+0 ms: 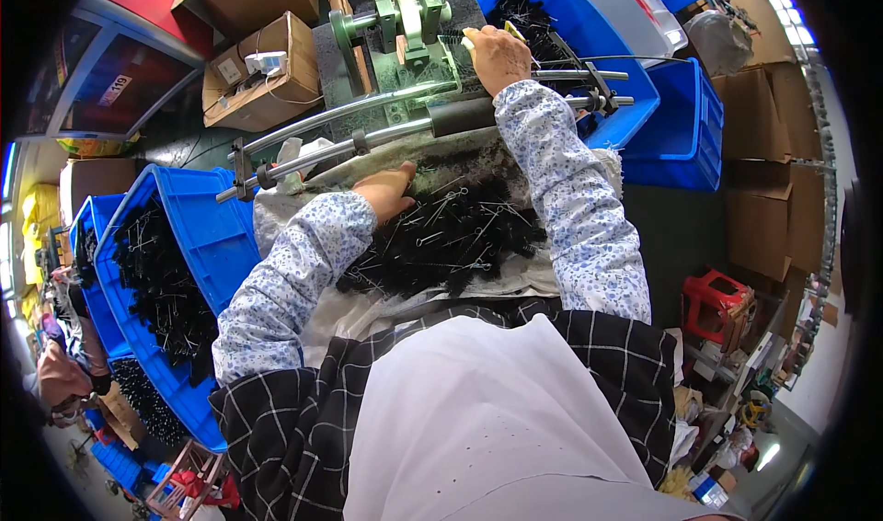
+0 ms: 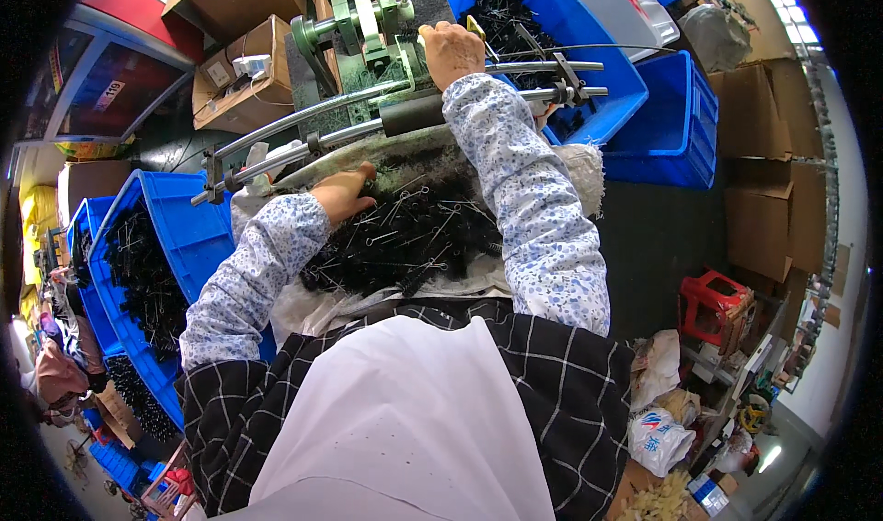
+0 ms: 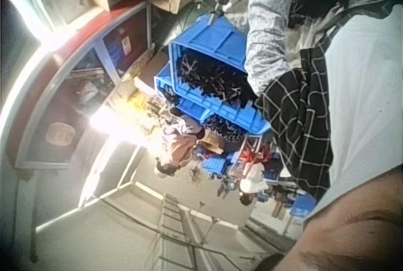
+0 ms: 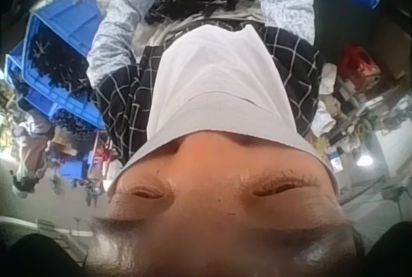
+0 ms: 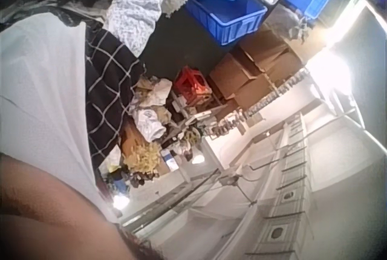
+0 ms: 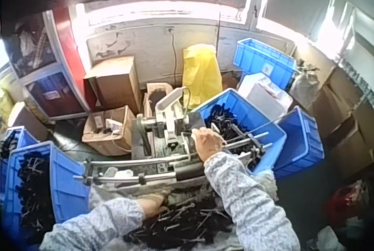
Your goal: The person operates a green benchtop machine to process small black metal objects. They pick up the objects from a pile on a white cloth and feed them into the machine's rollers, then place the processed items into a blue bin. The person repeats this cycle continuously throughout the clip.
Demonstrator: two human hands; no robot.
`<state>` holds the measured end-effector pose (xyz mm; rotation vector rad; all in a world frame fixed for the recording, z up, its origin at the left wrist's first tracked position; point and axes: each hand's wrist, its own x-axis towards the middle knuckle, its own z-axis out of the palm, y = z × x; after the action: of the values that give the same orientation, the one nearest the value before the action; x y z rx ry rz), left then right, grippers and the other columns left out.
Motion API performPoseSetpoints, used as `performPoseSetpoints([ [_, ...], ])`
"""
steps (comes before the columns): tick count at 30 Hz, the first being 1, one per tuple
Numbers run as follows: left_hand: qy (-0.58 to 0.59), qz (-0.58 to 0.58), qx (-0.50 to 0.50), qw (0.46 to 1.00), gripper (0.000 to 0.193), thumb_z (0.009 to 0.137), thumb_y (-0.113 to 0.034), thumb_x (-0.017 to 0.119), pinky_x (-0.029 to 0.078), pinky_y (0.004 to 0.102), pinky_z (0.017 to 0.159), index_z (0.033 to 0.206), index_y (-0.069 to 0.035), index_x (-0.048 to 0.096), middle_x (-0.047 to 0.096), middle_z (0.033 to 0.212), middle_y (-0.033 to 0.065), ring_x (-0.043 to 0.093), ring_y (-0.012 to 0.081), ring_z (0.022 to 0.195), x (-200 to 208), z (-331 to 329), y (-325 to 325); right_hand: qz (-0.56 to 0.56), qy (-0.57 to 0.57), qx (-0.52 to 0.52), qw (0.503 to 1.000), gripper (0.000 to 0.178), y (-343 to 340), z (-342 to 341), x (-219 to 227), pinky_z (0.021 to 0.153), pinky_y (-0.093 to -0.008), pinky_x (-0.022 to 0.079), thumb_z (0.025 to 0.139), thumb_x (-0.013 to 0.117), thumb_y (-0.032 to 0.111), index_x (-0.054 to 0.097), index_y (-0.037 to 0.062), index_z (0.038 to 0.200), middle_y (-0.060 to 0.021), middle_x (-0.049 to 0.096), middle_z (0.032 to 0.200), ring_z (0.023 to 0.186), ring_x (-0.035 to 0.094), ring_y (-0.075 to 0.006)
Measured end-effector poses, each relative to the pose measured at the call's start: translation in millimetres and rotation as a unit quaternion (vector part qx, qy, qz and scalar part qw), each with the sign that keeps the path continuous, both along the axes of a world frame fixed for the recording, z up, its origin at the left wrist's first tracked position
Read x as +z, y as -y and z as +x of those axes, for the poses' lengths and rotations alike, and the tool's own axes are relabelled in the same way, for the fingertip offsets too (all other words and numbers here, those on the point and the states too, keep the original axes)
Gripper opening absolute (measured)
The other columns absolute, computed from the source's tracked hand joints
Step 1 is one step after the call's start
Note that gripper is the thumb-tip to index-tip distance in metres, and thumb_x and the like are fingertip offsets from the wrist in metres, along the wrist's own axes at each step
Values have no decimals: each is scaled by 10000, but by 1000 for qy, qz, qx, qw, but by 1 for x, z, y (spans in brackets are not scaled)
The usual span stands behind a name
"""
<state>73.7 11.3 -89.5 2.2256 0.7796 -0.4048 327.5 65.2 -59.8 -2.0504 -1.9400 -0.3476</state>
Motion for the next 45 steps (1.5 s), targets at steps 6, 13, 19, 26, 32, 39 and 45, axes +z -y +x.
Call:
performPoseSetpoints([
  [6, 38, -2, 9, 999, 336, 790, -185, 619, 439, 417, 831, 1058, -28, 494, 597, 979, 206, 560, 358, 962, 15, 2, -1, -5, -42, 12, 999, 212, -2, 4, -5, 759, -361, 490, 829, 517, 141, 653, 152, 992, -63, 631, 865, 860, 608, -228],
  [13, 210, 61, 11, 976, 229, 787, -159, 638, 463, 371, 690, 955, -31, 549, 592, 844, 135, 575, 293, 743, 44, -2, -7, -19, 24, 17, 999, 283, -18, 15, -16, 827, -373, 408, 823, 573, 228, 608, 197, 1102, -17, 558, 1039, 931, 528, -218],
  [19, 254, 32, 64, 965, 217, 765, -116, 670, 453, 292, 608, 936, -37, 562, 553, 793, 91, 528, 180, 642, 87, -10, -13, -10, -15, -63, 998, 328, 5, 15, -11, 814, -423, 382, 750, 604, 255, 605, 103, 1041, -73, 607, 996, 984, 525, -254],
  [26, 316, 59, 99, 942, 222, 764, -84, 680, 460, 263, 631, 946, -23, 568, 566, 837, 53, 537, 130, 663, 98, -6, -12, 52, -12, -12, 999, 161, -8, -24, -19, 777, -417, 397, 730, 594, 195, 610, 90, 852, -76, 639, 866, 936, 566, -253],
  [32, 331, 51, 92, 938, 226, 772, -64, 671, 470, 262, 657, 964, -23, 560, 578, 883, 54, 561, 130, 703, 103, -4, -12, 5, 6, -26, 1000, 135, -19, -58, -19, 728, -423, 393, 751, 561, 218, 602, 121, 836, -44, 639, 842, 902, 573, -248],
  [39, 369, 51, 150, 916, 180, 793, 14, 605, 483, 258, 794, 963, 3, 549, 604, 983, 70, 605, 126, 882, 103, -18, -21, 52, 9, -12, 999, 119, -2, 1, -12, 753, -399, 384, 726, 618, 212, 635, 121, 801, -35, 652, 820, 886, 572, -216],
  [45, 381, 54, 166, 908, 190, 784, 34, 596, 482, 254, 801, 966, 10, 545, 603, 951, 71, 604, 121, 873, 106, -9, -27, -108, 14, -86, 990, 211, -18, 42, 8, 777, -434, 466, 855, 485, 257, 656, 203, 966, -70, 645, 938, 923, 618, -256],
])
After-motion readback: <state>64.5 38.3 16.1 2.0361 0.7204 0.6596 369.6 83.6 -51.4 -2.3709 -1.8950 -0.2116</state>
